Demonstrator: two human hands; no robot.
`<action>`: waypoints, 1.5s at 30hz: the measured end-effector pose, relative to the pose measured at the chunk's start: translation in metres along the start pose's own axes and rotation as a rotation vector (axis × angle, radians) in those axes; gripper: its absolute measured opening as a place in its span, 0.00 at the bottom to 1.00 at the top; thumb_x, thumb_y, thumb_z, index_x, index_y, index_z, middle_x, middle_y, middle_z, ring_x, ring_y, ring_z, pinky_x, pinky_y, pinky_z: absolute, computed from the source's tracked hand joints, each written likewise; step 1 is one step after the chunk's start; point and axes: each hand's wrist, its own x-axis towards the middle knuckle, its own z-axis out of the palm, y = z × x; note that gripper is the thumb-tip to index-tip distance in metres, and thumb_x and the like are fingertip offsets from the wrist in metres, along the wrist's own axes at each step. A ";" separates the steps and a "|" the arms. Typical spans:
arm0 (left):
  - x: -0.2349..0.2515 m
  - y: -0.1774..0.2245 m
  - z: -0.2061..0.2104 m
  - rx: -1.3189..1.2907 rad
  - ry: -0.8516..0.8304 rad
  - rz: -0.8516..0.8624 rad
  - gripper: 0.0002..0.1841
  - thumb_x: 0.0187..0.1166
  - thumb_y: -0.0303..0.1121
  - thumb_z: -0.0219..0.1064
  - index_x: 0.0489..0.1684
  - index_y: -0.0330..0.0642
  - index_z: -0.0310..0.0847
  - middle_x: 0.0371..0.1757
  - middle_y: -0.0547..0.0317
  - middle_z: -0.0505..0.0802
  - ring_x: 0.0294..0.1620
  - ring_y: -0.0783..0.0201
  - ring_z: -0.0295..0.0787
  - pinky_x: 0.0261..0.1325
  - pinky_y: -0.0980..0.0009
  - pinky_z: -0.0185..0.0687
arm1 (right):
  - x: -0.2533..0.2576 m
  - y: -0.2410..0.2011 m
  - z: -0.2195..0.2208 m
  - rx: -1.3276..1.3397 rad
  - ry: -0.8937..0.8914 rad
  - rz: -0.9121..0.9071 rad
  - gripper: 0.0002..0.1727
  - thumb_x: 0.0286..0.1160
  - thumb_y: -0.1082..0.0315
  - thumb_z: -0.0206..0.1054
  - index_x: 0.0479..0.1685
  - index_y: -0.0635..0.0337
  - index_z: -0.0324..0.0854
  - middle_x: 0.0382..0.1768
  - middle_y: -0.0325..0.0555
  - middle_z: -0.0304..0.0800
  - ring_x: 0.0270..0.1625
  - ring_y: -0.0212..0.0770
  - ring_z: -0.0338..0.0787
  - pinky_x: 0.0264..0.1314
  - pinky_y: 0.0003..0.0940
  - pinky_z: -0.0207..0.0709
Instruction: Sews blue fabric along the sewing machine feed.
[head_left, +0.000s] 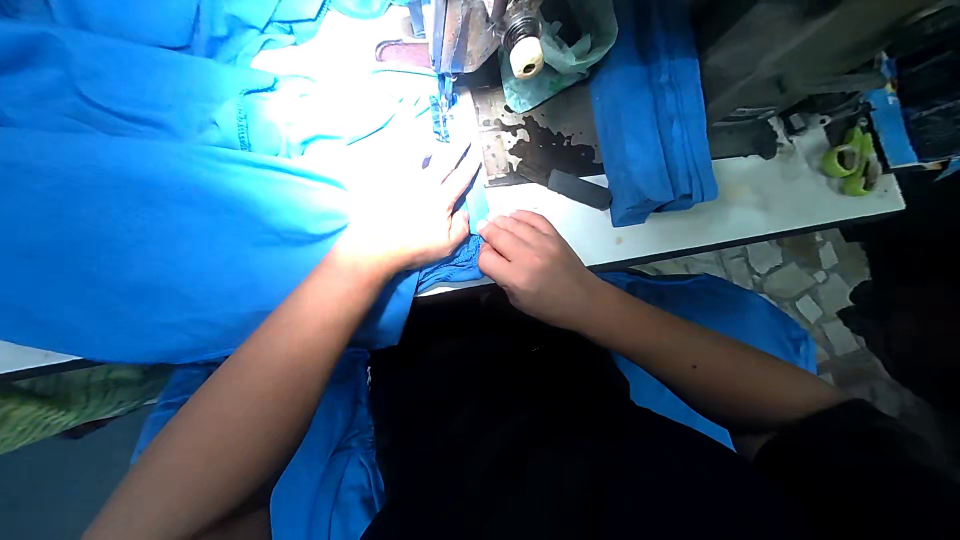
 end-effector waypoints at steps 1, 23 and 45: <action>0.000 -0.003 0.000 0.001 0.006 0.013 0.36 0.82 0.45 0.45 0.90 0.35 0.60 0.91 0.39 0.67 0.89 0.40 0.62 0.84 0.41 0.48 | 0.001 -0.001 0.000 0.000 0.001 0.001 0.10 0.76 0.77 0.58 0.32 0.63 0.86 0.45 0.60 0.95 0.57 0.59 0.94 0.64 0.52 0.81; -0.007 -0.020 0.003 -0.048 0.216 0.092 0.27 0.79 0.42 0.52 0.69 0.39 0.86 0.63 0.31 0.87 0.63 0.36 0.85 0.60 0.40 0.74 | 0.010 -0.005 -0.001 -0.076 -0.047 -0.015 0.10 0.75 0.78 0.58 0.29 0.64 0.83 0.40 0.61 0.94 0.53 0.59 0.94 0.61 0.51 0.82; 0.021 -0.038 -0.008 0.053 0.231 0.047 0.28 0.79 0.41 0.54 0.69 0.31 0.84 0.64 0.22 0.84 0.69 0.23 0.78 0.71 0.28 0.61 | 0.032 0.034 0.015 -0.079 0.016 -0.026 0.10 0.76 0.79 0.60 0.33 0.65 0.87 0.41 0.59 0.93 0.58 0.60 0.92 0.71 0.55 0.75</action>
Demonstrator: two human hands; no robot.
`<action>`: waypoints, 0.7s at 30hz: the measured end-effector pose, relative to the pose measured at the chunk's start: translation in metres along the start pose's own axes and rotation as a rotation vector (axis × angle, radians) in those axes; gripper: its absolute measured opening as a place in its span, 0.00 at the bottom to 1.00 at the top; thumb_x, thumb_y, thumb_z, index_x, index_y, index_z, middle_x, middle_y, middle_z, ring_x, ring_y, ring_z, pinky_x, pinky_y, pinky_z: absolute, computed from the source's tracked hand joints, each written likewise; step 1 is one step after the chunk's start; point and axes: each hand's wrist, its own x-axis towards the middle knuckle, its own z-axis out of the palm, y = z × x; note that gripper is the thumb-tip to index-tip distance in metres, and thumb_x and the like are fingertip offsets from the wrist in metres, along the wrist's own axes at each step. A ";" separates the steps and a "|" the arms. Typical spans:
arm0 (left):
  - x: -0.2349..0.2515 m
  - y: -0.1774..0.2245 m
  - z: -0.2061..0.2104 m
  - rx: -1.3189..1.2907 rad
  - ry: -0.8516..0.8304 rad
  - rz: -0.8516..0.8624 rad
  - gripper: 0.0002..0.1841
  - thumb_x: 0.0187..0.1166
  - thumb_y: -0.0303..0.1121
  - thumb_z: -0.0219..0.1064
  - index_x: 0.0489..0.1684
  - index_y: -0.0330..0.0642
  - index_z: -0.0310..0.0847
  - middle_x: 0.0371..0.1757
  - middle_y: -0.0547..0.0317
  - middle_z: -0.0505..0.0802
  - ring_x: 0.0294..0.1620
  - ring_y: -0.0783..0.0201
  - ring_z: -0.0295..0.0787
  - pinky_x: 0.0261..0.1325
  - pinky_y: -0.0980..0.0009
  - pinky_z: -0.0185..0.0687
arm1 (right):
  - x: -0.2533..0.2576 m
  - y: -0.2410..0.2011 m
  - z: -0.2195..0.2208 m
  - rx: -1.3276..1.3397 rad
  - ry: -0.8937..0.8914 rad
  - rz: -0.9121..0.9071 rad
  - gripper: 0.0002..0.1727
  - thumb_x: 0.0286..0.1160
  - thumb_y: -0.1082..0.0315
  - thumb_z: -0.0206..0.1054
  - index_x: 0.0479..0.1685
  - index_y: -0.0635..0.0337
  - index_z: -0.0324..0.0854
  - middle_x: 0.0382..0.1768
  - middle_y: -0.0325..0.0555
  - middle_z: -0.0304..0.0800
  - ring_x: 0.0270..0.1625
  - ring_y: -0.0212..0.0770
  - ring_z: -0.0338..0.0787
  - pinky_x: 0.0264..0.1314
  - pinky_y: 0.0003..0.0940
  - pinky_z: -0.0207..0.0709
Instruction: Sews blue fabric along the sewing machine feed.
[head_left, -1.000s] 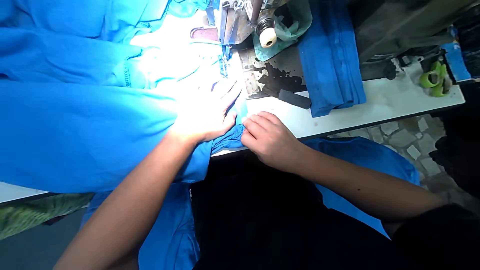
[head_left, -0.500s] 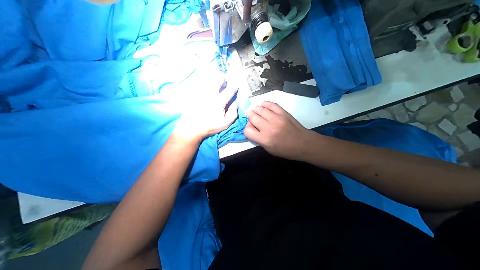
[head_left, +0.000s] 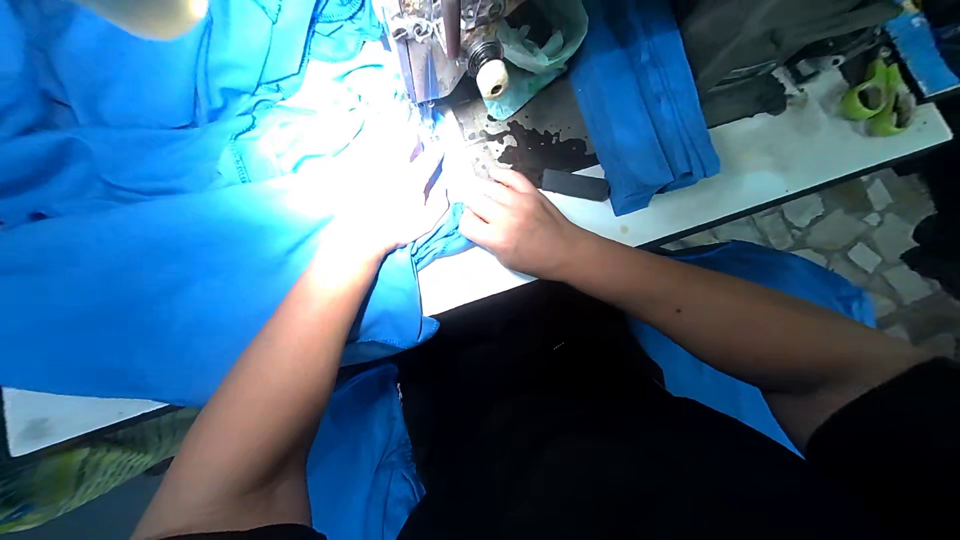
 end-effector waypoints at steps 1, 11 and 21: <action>-0.001 0.006 -0.002 -0.008 -0.029 -0.040 0.27 0.78 0.39 0.53 0.70 0.30 0.83 0.68 0.21 0.82 0.73 0.23 0.75 0.73 0.28 0.60 | 0.001 0.000 0.000 0.002 0.001 0.004 0.10 0.76 0.79 0.60 0.33 0.65 0.87 0.42 0.59 0.94 0.58 0.60 0.92 0.72 0.56 0.75; -0.048 0.074 0.011 -0.107 0.044 -0.172 0.25 0.76 0.35 0.50 0.64 0.32 0.86 0.71 0.39 0.88 0.72 0.41 0.85 0.72 0.45 0.74 | -0.004 0.001 0.000 0.039 -0.027 0.068 0.10 0.76 0.78 0.60 0.40 0.65 0.88 0.52 0.60 0.94 0.64 0.62 0.91 0.74 0.63 0.72; -0.035 0.055 0.011 -0.150 0.040 -0.142 0.26 0.75 0.36 0.51 0.66 0.33 0.86 0.70 0.39 0.88 0.73 0.40 0.82 0.74 0.42 0.68 | 0.007 0.011 0.003 0.000 -0.053 0.110 0.10 0.79 0.75 0.60 0.41 0.63 0.89 0.54 0.56 0.95 0.69 0.62 0.88 0.76 0.64 0.69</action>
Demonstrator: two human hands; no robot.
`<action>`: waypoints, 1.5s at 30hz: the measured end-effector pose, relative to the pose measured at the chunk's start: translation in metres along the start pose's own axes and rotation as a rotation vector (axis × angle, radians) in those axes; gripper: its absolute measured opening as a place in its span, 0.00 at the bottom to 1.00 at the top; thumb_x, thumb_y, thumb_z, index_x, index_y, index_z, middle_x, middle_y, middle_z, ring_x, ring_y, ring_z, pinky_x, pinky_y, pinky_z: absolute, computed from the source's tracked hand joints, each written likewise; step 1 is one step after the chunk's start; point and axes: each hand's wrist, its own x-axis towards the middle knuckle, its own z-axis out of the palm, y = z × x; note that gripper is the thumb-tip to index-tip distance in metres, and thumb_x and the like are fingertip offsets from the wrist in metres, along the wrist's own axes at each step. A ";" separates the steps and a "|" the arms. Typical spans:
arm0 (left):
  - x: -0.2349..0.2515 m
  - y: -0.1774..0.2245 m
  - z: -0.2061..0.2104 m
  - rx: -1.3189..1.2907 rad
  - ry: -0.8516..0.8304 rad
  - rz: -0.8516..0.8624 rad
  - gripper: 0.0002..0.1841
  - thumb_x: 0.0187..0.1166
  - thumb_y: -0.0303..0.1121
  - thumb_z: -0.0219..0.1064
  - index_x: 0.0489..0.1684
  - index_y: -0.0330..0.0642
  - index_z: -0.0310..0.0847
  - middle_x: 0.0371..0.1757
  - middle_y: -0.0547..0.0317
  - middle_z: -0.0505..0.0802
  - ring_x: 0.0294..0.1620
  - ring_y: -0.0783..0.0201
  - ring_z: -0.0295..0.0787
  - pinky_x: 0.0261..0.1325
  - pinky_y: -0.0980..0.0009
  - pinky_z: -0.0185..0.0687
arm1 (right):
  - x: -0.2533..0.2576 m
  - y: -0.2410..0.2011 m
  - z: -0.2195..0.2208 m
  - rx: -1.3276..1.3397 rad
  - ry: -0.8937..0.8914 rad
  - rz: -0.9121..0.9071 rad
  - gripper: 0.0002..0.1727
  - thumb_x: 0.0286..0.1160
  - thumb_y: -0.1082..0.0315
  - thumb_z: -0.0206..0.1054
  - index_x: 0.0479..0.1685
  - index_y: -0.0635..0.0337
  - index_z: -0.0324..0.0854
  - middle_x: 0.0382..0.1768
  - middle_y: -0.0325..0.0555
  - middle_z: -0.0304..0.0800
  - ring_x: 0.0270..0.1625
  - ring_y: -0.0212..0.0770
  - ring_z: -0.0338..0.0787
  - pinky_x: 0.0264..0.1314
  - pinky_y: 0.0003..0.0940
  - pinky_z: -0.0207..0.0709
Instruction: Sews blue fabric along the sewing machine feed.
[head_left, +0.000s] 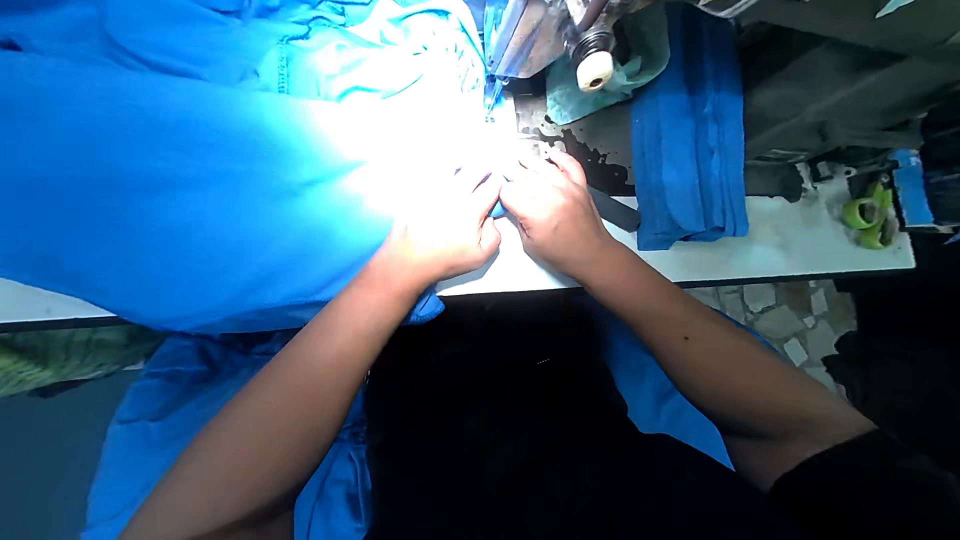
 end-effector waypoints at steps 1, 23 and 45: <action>0.002 -0.002 0.000 0.002 -0.006 -0.002 0.26 0.74 0.37 0.52 0.66 0.34 0.85 0.71 0.39 0.87 0.73 0.40 0.82 0.72 0.42 0.70 | 0.002 0.002 0.000 -0.002 0.001 0.003 0.10 0.80 0.75 0.60 0.42 0.63 0.89 0.53 0.56 0.95 0.69 0.62 0.88 0.76 0.65 0.68; 0.038 -0.020 -0.005 0.071 -0.112 -0.139 0.28 0.82 0.43 0.51 0.79 0.43 0.77 0.81 0.37 0.78 0.82 0.37 0.71 0.77 0.37 0.63 | 0.026 0.019 -0.019 0.131 -0.181 0.166 0.19 0.87 0.70 0.53 0.61 0.68 0.87 0.64 0.62 0.89 0.74 0.61 0.83 0.84 0.61 0.61; 0.039 -0.050 0.005 0.258 -0.121 -0.025 0.31 0.83 0.50 0.44 0.85 0.53 0.72 0.84 0.36 0.74 0.84 0.32 0.68 0.75 0.32 0.63 | -0.160 0.150 -0.077 -0.267 0.329 0.770 0.36 0.84 0.60 0.55 0.88 0.70 0.58 0.90 0.78 0.49 0.93 0.77 0.45 0.91 0.69 0.40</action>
